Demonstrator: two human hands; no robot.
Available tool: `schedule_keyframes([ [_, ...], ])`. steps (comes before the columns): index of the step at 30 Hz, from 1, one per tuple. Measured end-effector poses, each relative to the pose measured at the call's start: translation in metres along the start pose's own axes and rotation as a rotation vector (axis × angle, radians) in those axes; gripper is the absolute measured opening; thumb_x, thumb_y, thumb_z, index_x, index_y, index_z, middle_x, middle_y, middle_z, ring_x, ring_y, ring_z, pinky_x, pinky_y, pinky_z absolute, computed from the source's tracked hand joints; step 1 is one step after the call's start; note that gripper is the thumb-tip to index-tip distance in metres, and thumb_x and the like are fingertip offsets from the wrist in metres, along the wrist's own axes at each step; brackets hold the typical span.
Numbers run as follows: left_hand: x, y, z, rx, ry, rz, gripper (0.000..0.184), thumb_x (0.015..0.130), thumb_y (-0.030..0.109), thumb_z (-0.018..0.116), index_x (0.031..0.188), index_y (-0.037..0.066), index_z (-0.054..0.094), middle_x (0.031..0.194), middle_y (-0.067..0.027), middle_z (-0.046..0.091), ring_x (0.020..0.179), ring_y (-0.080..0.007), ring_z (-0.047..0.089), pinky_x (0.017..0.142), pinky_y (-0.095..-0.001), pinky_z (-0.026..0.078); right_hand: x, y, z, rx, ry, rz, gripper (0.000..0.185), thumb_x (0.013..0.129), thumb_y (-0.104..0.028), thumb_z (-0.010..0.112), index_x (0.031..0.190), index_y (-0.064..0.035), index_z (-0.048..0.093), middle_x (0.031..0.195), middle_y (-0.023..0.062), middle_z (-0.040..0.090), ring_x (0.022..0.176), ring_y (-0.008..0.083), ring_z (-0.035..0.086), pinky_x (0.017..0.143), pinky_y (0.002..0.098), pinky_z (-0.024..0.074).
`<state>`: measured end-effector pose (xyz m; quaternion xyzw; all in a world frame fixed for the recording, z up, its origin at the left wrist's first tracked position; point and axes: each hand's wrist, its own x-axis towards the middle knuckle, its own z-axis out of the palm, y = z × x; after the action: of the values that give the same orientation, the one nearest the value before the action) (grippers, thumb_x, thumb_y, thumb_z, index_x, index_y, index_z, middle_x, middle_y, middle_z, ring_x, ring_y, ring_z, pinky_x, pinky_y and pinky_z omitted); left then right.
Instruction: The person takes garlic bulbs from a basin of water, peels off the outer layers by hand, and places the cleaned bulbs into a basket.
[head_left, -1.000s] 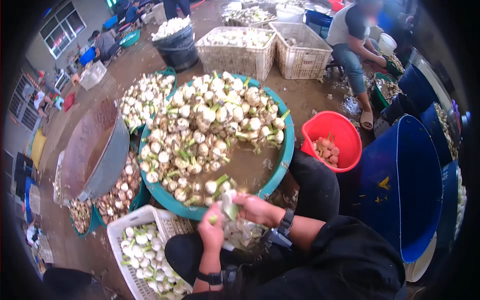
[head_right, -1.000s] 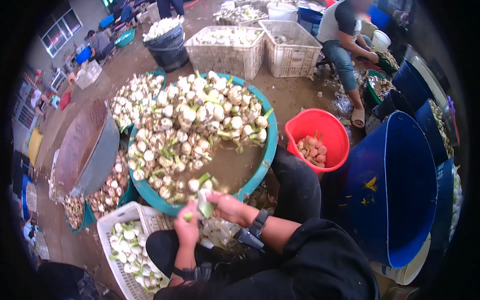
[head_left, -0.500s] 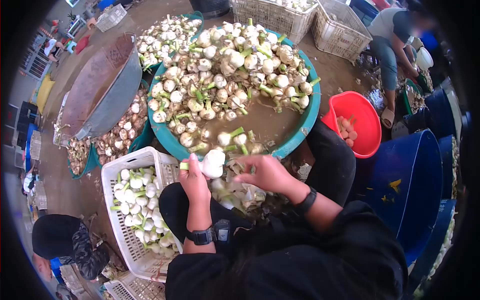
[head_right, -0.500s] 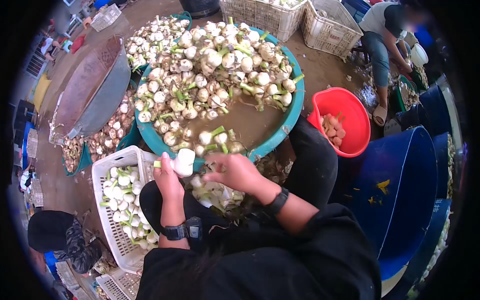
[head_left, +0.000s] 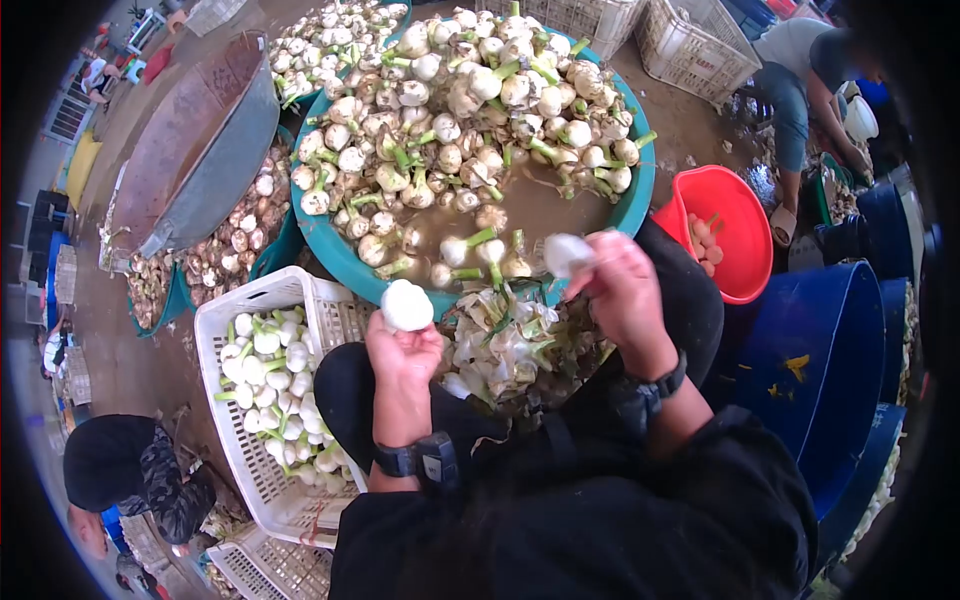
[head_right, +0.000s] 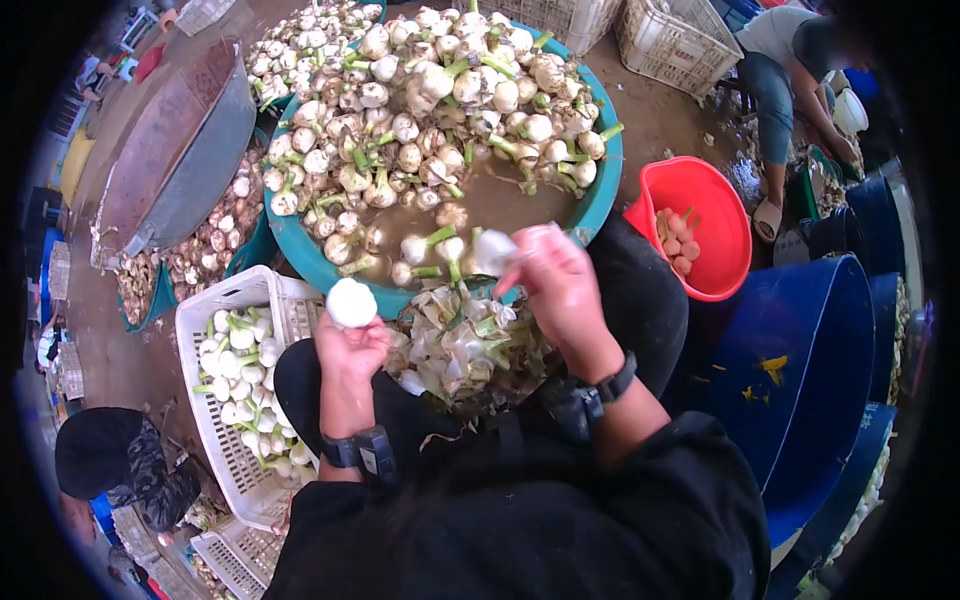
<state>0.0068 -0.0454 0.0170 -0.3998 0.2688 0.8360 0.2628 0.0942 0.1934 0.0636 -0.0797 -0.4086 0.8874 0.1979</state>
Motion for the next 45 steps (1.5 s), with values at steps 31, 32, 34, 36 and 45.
schedule_keyframes([
  [31, 0.026, -0.033, 0.01, 0.414, -0.229, 0.486, 0.03, 0.083, 0.028, 0.057, 0.103, 0.009, 0.045, 0.091, -0.0049, 0.054, 0.08, -0.013, 0.054, 0.061, -0.0262, 0.046, 0.0, 0.099, 0.049, -1.069, -0.278, 0.065, 0.015, 0.079, -0.014, 0.058, 0.083, 0.0006, 0.061, 0.072, 0.021, 0.058, 0.064, 0.0333, 0.058, 0.06, 0.0354, 0.0461],
  [32, 0.032, -0.036, 0.009, 0.412, -0.224, 0.613, 0.033, 0.081, 0.024, 0.062, 0.102, 0.006, 0.046, 0.092, -0.0069, 0.053, 0.081, -0.0127, 0.053, 0.065, -0.0258, 0.047, 0.0, 0.1, 0.044, -1.155, -0.33, 0.098, 0.016, 0.08, -0.015, 0.057, 0.081, 0.0005, 0.06, 0.07, 0.0227, 0.056, 0.063, 0.0367, 0.056, 0.058, 0.0374, 0.0451],
  [34, 0.022, -0.035, 0.01, 0.855, -0.221, 0.93, 0.038, 0.079, 0.015, 0.063, 0.11, 0.001, 0.048, 0.1, -0.0102, 0.055, 0.089, -0.0148, 0.053, 0.079, -0.0265, 0.044, -0.003, 0.09, 0.047, -1.094, -0.406, 0.181, 0.019, 0.081, -0.018, 0.054, 0.077, -0.0001, 0.059, 0.068, 0.024, 0.054, 0.063, 0.0402, 0.052, 0.056, 0.0396, 0.0434],
  [36, 0.017, -0.031, 0.013, 0.908, -0.279, 0.891, 0.04, 0.077, 0.012, 0.063, 0.112, -0.003, 0.05, 0.104, -0.0123, 0.056, 0.093, -0.0166, 0.053, 0.081, -0.0272, 0.044, -0.003, 0.087, 0.045, -1.158, -0.439, 0.162, 0.021, 0.08, -0.02, 0.053, 0.073, -0.0008, 0.058, 0.066, 0.0225, 0.055, 0.061, 0.0393, 0.054, 0.056, 0.0412, 0.0441],
  [45, 0.019, -0.039, 0.014, 0.647, -0.221, 0.495, 0.032, 0.079, 0.014, 0.058, 0.106, -0.001, 0.049, 0.094, -0.0087, 0.056, 0.081, -0.0148, 0.056, 0.07, -0.0251, 0.047, -0.001, 0.101, 0.031, -1.016, -0.205, 0.472, 0.026, 0.081, -0.017, 0.045, 0.067, 0.0019, 0.057, 0.053, 0.0142, 0.055, 0.052, 0.0228, 0.059, 0.05, 0.0395, 0.048],
])
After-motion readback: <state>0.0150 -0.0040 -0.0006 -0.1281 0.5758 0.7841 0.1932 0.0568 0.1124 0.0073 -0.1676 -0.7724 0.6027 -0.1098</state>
